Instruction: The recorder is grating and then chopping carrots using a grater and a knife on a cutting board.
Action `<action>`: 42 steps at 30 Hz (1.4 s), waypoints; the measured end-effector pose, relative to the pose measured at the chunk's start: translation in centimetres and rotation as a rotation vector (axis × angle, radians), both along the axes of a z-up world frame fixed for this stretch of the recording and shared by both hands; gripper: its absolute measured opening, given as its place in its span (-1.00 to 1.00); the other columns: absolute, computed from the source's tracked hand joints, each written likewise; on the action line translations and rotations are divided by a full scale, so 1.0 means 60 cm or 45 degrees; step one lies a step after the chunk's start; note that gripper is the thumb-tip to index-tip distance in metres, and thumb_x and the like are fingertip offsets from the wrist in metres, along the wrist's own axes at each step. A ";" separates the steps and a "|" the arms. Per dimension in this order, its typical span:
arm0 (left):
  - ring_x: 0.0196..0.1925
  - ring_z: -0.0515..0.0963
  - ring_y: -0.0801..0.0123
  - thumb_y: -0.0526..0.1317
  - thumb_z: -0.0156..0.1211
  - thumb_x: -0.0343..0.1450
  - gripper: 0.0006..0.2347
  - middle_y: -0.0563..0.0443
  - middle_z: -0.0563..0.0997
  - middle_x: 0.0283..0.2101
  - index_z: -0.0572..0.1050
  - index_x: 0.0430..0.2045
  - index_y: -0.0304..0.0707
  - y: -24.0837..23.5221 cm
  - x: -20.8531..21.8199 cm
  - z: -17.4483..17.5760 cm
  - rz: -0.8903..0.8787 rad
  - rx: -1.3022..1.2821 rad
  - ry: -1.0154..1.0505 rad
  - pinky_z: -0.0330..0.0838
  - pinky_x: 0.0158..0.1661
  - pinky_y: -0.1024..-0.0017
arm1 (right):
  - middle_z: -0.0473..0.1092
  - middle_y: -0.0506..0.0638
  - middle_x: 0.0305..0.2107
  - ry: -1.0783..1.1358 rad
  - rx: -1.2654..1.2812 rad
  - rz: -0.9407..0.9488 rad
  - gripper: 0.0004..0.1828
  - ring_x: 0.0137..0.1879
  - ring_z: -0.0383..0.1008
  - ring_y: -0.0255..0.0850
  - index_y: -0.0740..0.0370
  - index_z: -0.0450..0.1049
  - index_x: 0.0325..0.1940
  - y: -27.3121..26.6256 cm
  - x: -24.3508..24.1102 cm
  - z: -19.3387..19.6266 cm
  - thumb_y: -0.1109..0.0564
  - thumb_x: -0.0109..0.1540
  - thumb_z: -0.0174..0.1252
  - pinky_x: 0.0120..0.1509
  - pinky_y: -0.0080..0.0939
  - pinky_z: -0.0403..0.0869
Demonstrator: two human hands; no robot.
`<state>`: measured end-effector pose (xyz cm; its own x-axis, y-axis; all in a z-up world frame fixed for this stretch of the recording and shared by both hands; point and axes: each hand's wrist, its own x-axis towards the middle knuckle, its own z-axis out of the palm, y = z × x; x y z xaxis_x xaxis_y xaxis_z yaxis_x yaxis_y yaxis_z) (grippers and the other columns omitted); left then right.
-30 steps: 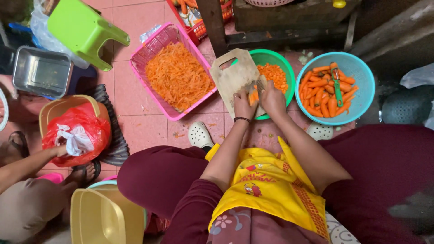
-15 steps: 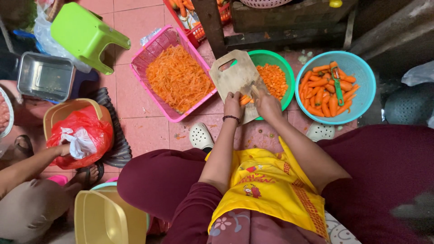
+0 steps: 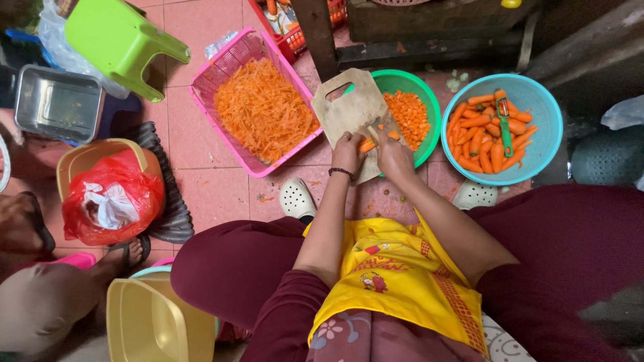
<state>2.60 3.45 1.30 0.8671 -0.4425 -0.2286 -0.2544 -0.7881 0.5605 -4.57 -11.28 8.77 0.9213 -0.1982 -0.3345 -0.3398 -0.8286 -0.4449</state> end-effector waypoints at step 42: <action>-0.05 0.63 -0.10 -0.24 0.36 0.34 -0.77 -0.12 0.47 -0.16 0.44 -0.21 -0.14 -0.004 -0.030 0.055 0.116 -0.062 0.055 0.59 0.02 0.06 | 0.48 0.25 -0.11 0.117 -0.101 0.128 -0.67 0.04 0.54 0.35 0.11 0.21 0.21 0.033 0.017 -0.024 0.12 0.35 -0.14 0.16 0.34 0.47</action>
<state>0.79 3.24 4.58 0.8941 -0.3738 -0.2469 -0.1577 -0.7785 0.6075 -3.55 -9.33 7.31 0.9042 -0.1355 -0.4051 -0.2895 -0.8917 -0.3479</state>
